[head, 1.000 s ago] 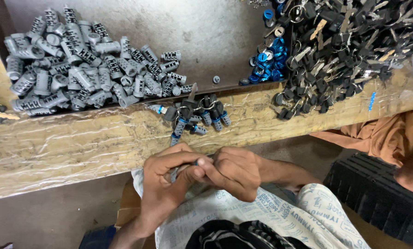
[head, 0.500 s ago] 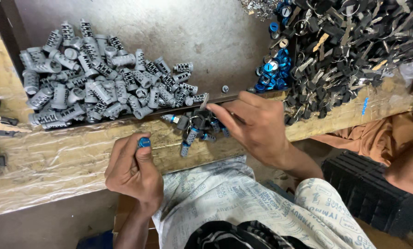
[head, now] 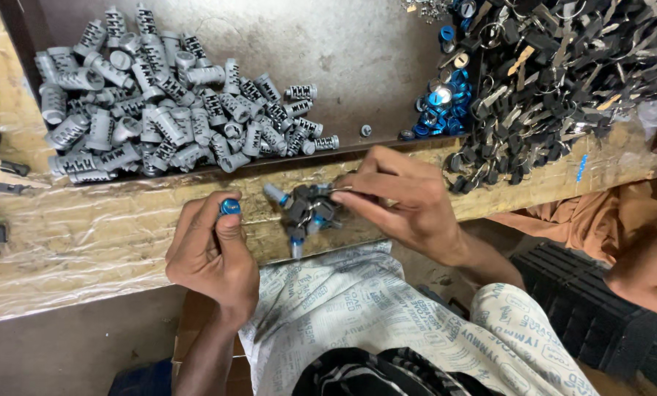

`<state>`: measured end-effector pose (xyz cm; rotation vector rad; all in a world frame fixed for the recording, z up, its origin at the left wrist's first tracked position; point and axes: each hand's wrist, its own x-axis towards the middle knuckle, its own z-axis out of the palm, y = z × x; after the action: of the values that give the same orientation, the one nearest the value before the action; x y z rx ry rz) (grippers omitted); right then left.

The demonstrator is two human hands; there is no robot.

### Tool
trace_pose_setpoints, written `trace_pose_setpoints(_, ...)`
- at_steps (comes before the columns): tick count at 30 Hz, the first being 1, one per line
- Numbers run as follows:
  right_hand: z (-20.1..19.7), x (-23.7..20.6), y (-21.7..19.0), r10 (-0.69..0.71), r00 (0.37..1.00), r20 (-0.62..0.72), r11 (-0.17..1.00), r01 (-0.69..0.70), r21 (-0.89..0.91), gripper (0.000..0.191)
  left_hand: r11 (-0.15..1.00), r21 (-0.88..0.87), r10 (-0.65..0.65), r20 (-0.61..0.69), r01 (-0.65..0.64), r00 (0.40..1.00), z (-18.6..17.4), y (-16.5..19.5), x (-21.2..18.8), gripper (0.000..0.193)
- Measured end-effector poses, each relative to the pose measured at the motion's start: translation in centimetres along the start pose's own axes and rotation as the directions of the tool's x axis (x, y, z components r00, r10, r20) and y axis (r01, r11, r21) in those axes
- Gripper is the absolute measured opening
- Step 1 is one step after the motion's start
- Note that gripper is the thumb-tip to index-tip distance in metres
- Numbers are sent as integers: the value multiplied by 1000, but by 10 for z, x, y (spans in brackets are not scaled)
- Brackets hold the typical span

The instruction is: The person assembles keychains at a workbench, picking gray plastic connector housings and blue caps from trays and pressing them onto key rings with keys attached, setting finished keychains aside and repeating the assembly one piece at a time.

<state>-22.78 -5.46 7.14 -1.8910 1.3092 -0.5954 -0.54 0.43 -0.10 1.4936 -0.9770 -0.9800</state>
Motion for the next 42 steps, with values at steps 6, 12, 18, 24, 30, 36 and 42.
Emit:
trace_pose_setpoints(6, 9, -27, 6, -205, 907, -369, 940, 287, 183, 13, 996, -78, 42, 25, -40, 999, 3, 3, -1, 19)
trace_pose_setpoints(12, -4, -34, 19, -333, 879, -342, 880, 419, 221, 17, 997, -54, 64, 179, -55, 982, 5, 14, -5, 19)
trace_pose_setpoints(18, -20, -23, 9, -456, 871, -180, 889, 453, -62, 26, 965, -245, 183, 374, -94, 909, 21, 14, 3, 18)
trace_pose_setpoints(24, -20, -9, -10, -565, 824, 44, 765, 544, -344, 23, 972, -207, 193, 423, -112, 885, 24, 18, 6, 13)
trace_pose_setpoints(30, -9, -9, -4, -621, 773, 128, 698, 620, -358, 32, 945, -13, 278, 554, -326, 785, 15, 28, 10, 26)
trace_pose_setpoints(36, 22, -9, 8, -492, 855, -167, 867, 464, -181, 21, 777, 112, 539, 391, -620, 746, 42, 22, -3, 28)
trace_pose_setpoints(42, 25, -16, 2, -418, 888, -193, 895, 366, -255, 22, 809, 150, 463, 432, -568, 774, 50, 13, -9, 32)
